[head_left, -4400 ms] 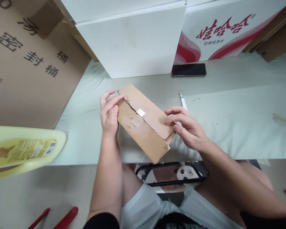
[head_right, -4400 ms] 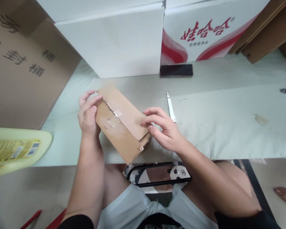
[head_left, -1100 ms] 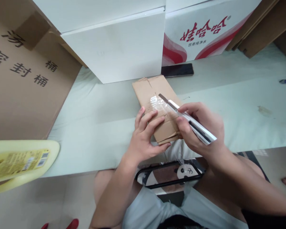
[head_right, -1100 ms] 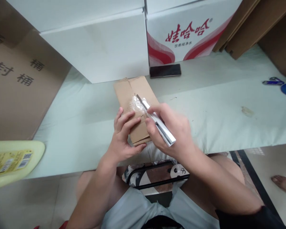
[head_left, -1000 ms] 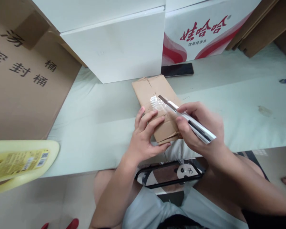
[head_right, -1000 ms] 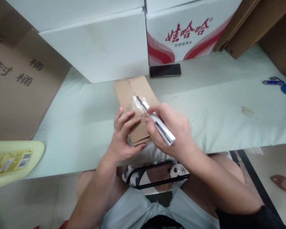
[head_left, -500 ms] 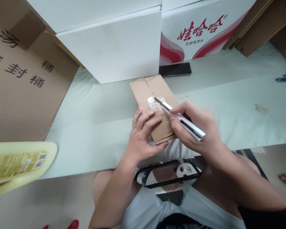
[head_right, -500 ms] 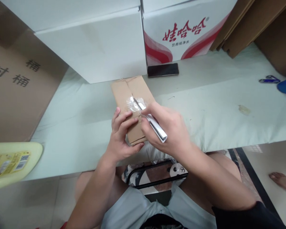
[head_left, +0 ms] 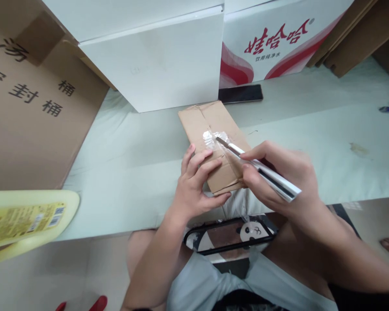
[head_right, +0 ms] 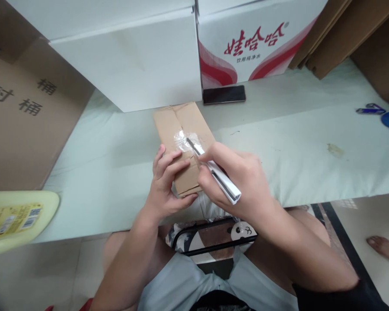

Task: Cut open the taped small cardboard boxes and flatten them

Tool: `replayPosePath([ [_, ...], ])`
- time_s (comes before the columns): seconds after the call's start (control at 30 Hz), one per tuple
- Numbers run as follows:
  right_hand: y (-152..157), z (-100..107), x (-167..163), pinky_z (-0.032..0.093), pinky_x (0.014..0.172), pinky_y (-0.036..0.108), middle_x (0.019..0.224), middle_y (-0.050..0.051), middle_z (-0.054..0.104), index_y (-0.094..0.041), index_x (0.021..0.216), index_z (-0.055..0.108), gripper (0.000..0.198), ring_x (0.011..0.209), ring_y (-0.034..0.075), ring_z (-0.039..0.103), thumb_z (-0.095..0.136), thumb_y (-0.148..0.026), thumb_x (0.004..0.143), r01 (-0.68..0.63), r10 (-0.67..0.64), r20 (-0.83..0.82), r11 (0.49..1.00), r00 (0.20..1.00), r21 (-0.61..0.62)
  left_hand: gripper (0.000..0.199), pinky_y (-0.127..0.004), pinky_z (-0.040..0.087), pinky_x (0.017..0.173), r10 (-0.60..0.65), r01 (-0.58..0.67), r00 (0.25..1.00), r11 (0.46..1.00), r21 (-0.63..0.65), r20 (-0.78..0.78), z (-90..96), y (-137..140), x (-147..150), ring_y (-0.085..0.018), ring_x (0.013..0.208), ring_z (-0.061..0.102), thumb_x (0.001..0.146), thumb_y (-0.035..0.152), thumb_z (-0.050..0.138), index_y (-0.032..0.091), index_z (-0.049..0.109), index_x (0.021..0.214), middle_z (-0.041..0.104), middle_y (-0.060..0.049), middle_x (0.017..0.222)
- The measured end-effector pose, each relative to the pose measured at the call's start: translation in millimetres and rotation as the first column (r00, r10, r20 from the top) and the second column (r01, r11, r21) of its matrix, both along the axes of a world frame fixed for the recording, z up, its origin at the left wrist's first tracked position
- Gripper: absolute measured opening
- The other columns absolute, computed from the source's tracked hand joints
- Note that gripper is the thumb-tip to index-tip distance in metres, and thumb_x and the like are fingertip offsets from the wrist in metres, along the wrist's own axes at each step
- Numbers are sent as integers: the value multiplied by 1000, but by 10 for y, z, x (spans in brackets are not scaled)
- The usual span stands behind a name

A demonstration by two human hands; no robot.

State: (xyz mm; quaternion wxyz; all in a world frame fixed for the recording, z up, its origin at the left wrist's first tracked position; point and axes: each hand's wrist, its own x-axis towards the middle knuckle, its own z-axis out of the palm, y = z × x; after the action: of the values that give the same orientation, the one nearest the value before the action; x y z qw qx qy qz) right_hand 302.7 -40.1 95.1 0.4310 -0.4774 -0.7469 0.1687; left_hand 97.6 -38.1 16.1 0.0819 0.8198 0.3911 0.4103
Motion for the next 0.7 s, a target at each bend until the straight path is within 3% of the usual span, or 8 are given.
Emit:
replayPosePath([
  [0.2,25,-19,-12,36,46,18,61,-6,59,-20,88,63,2,47,5,48,61,-21,87,-12,9,-32,995,999,-97,62,-59,24,131,7,-7,1000,1000,8,5,-23,4,-7,-31,140,53,91,67,61,28,52,138,58,-10,140],
  [0.53,4,55,35,31,44,17,53,-9,50,-20,81,58,4,43,4,41,56,-18,83,-7,0,-68,995,998,-100,63,-58,25,131,-13,13,1000,1000,21,3,-13,31,-20,-31,139,54,90,66,63,26,53,138,59,-11,139],
  [0.7,31,47,20,36,48,19,61,-6,57,-20,85,60,3,48,6,48,59,-23,86,-58,35,-102,971,994,-233,63,-60,26,129,-3,3,1000,1000,22,-1,-30,30,-31,-33,142,51,89,65,64,26,53,137,59,-11,141],
])
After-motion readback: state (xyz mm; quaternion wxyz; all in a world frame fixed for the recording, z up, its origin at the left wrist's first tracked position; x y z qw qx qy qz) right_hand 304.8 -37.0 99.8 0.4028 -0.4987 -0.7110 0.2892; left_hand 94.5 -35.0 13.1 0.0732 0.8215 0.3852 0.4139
